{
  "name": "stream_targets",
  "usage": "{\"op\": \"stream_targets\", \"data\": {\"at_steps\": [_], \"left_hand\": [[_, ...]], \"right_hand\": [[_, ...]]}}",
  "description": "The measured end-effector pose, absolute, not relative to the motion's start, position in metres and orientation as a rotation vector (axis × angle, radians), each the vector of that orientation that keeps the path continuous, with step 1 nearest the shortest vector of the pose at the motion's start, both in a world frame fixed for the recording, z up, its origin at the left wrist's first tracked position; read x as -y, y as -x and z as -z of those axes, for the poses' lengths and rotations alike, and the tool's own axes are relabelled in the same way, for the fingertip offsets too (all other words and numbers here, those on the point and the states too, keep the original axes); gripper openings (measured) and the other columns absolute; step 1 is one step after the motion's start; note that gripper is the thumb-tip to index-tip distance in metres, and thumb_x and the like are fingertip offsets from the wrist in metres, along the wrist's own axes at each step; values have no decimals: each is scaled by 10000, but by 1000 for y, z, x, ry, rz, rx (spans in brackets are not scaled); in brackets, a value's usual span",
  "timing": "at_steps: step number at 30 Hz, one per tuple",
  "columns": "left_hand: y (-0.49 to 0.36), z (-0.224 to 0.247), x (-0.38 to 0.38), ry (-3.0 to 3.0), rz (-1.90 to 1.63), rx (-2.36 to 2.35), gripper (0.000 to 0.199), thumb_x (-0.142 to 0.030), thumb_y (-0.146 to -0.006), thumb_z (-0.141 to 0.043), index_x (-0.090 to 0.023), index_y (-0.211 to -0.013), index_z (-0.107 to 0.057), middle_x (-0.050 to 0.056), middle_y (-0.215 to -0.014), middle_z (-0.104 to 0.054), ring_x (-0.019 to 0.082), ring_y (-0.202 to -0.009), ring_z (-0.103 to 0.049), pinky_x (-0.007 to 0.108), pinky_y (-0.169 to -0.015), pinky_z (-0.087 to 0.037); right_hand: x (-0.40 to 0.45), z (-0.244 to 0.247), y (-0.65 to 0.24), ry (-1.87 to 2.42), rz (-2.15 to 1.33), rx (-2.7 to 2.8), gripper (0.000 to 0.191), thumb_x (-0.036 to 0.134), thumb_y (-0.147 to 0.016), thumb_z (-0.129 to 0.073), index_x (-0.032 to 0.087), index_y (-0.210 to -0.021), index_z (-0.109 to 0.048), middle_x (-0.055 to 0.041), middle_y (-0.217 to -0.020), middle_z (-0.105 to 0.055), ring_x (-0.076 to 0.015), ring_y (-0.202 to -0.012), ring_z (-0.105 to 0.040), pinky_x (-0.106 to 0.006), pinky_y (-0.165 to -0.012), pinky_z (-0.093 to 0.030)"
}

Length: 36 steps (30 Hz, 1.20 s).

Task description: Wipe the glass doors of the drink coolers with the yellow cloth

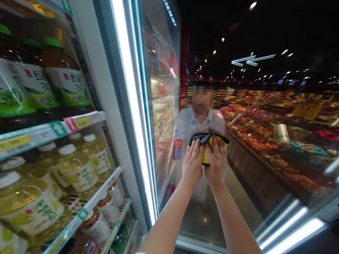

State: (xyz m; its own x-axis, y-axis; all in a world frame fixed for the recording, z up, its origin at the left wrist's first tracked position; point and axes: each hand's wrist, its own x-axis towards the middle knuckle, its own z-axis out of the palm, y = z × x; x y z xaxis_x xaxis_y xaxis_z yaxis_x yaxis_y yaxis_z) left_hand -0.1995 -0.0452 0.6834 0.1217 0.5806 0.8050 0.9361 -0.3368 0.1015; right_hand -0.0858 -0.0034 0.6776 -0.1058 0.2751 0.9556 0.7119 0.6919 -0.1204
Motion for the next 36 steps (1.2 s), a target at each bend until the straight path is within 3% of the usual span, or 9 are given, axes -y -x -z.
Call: {"op": "stream_targets", "data": {"at_steps": [5,9,16,24,28,32,34,36], "left_hand": [[240,-651,60,1811,1180,1523,721,-26,-917,-420,-135,-1612,-263,181,-1662,-313,272,-1578,-180,548,-1231,-351],[238,-619,62,1863,1112,1545,712,-14,-897,-426,-110,-1593,-316,194,-1651,-322,289,-1572,-183,514,-1217,-384],[269,-675,56,1850,1147,1486,715,-32,-934,-419,-159,-1619,-259,162,-1667,-307,270,-1575,-191,526,-1255,-312],[295,-630,69,1643,1271,1595,840,-20,-943,-442,-195,-1649,-23,210,-1668,-273,301,-1557,-226,527,-1211,-389],[306,-663,61,1617,1263,1578,811,-27,-964,-426,-203,-1651,-32,195,-1676,-266,301,-1562,-206,541,-1232,-356],[327,-694,61,1569,1380,1614,679,-83,-1013,-373,-172,-1643,-137,191,-1700,-183,312,-1561,-226,532,-1247,-330],[328,-678,65,1522,1462,1672,669,-102,-1018,-375,-173,-1642,-144,196,-1702,-167,325,-1558,-230,538,-1246,-334],[321,-645,69,1456,1534,1740,711,-98,-1009,-384,-197,-1650,-94,206,-1696,-183,333,-1551,-237,553,-1223,-377]], "right_hand": [[20,-657,133,732,447,1788,512,147,-992,-430,241,-1488,-514,-115,-1579,-487,-272,-1551,-296,-540,-1236,-329],[26,-630,124,719,469,1818,533,91,-973,-413,237,-1470,-537,-113,-1546,-529,-261,-1524,-359,-524,-1221,-359],[21,-676,163,803,450,1700,474,151,-992,-446,225,-1443,-574,-107,-1604,-452,-295,-1553,-290,-542,-1232,-310],[37,-666,192,678,534,1909,414,153,-1018,-433,204,-1382,-625,-78,-1540,-543,-202,-1537,-323,-432,-1238,-295],[32,-693,210,717,525,1832,408,199,-1045,-419,210,-1405,-610,-69,-1559,-521,-211,-1560,-264,-454,-1255,-251],[29,-721,242,601,158,1865,428,236,-1060,-417,283,-1463,-555,-28,-1629,-422,-219,-1594,-141,-515,-1298,-85],[32,-716,248,302,-298,1936,479,203,-1055,-401,308,-1515,-486,10,-1688,-296,-204,-1607,-21,-530,-1300,49],[35,-702,245,-73,-709,1951,543,165,-1045,-370,315,-1566,-396,42,-1718,-181,-170,-1599,77,-536,-1303,69]]}}
